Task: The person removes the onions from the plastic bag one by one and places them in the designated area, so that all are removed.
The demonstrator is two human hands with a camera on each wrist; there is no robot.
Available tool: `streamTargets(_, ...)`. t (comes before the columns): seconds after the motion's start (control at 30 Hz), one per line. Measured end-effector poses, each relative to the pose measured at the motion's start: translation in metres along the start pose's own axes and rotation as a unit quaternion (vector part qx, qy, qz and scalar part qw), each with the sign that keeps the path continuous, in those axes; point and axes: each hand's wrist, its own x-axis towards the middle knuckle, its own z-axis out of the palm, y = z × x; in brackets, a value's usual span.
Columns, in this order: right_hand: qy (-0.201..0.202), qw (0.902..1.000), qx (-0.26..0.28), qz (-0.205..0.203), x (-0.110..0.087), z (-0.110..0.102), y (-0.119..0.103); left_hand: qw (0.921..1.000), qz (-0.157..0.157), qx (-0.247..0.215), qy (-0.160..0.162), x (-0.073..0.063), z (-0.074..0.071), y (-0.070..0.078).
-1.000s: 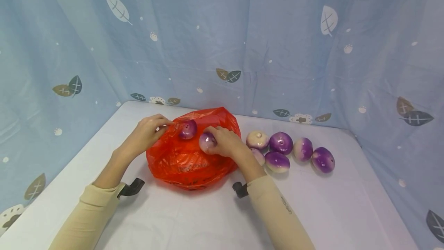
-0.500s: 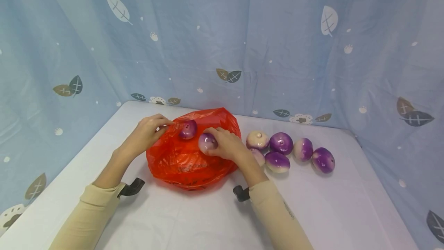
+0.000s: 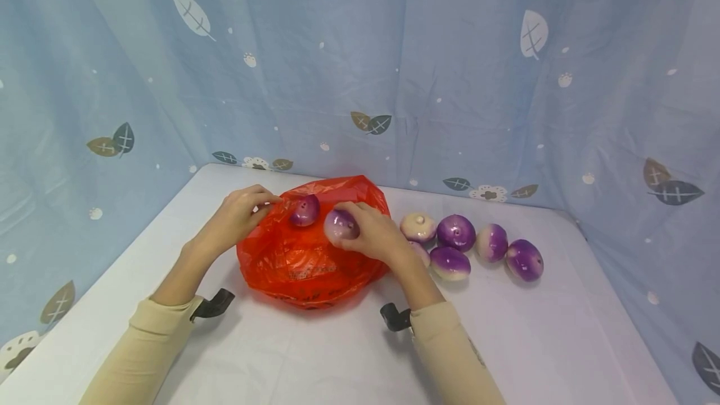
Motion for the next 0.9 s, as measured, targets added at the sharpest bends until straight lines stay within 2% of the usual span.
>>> streamTargets(0.23, 0.006, 0.9996, 0.011, 0.025, -0.008, -0.004, 0.001, 1.0, 0.001, 0.0, 0.0, 0.0, 0.001, -0.001)
streamTargets(0.9, 0.037, 0.9993, -0.005, 0.005, -0.032, -0.014, 0.003, 1.0, 0.004, 0.0, -0.002, 0.0, 0.003, 0.0)
